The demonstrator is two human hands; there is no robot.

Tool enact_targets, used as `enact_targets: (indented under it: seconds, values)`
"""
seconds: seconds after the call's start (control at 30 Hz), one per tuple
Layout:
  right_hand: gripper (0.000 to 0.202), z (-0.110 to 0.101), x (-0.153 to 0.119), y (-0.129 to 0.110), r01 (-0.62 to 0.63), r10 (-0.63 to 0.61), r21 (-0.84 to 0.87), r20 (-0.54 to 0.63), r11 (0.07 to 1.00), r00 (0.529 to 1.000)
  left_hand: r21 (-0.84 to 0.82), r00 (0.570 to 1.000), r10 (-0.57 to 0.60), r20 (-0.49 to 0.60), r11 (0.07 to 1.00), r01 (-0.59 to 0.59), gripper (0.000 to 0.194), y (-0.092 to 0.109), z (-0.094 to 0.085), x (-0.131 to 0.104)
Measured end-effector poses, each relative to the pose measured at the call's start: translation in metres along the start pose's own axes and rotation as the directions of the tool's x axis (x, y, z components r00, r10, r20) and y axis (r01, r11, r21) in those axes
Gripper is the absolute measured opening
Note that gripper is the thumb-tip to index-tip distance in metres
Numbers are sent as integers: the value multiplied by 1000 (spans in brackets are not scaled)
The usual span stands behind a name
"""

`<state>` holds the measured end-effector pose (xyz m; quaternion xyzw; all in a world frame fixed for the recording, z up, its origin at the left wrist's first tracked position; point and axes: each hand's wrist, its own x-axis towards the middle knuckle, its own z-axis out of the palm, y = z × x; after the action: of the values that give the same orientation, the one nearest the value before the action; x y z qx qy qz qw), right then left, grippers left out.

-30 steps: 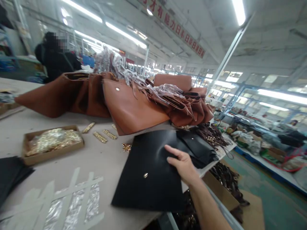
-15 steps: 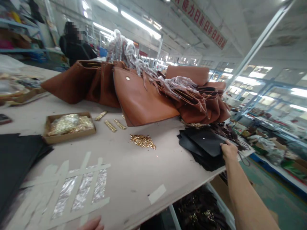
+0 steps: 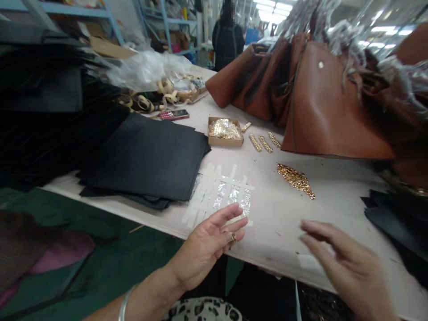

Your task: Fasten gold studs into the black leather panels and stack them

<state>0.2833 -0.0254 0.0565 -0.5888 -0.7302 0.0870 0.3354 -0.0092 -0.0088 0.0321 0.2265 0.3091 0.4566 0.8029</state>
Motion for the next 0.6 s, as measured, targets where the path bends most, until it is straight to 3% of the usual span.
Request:
enact_targets:
  seconds: [0.03,0.13,0.2,0.3,0.4,0.5,0.6]
  values:
    - [24,21,3,-23,93,-102,85,106,992,989,16,1000,23,0,1000,-23,42,0,-1,1]
    - [34,78,11,-77,304,-351,253,168,919,921,66,999,48,13,997,-49,45,0,-9,1]
    - [37,102,14,-95,382,-428,261,149,887,892,74,999,49,13,996,-50,47,-1,-16,0]
    - [35,117,19,-100,410,-464,281,166,868,870,69,998,61,-10,996,-60,51,-1,-30,-4]
    - [35,118,29,-101,336,-465,410,270,848,843,77,998,58,-17,995,-57,51,0,-40,-10]
    - [30,120,43,-107,131,-409,569,394,812,823,86,997,71,-30,994,-68,48,6,-44,-16]
    - [20,130,59,-114,-74,-258,602,446,795,857,1,988,110,-104,994,-111,42,18,-48,-23]
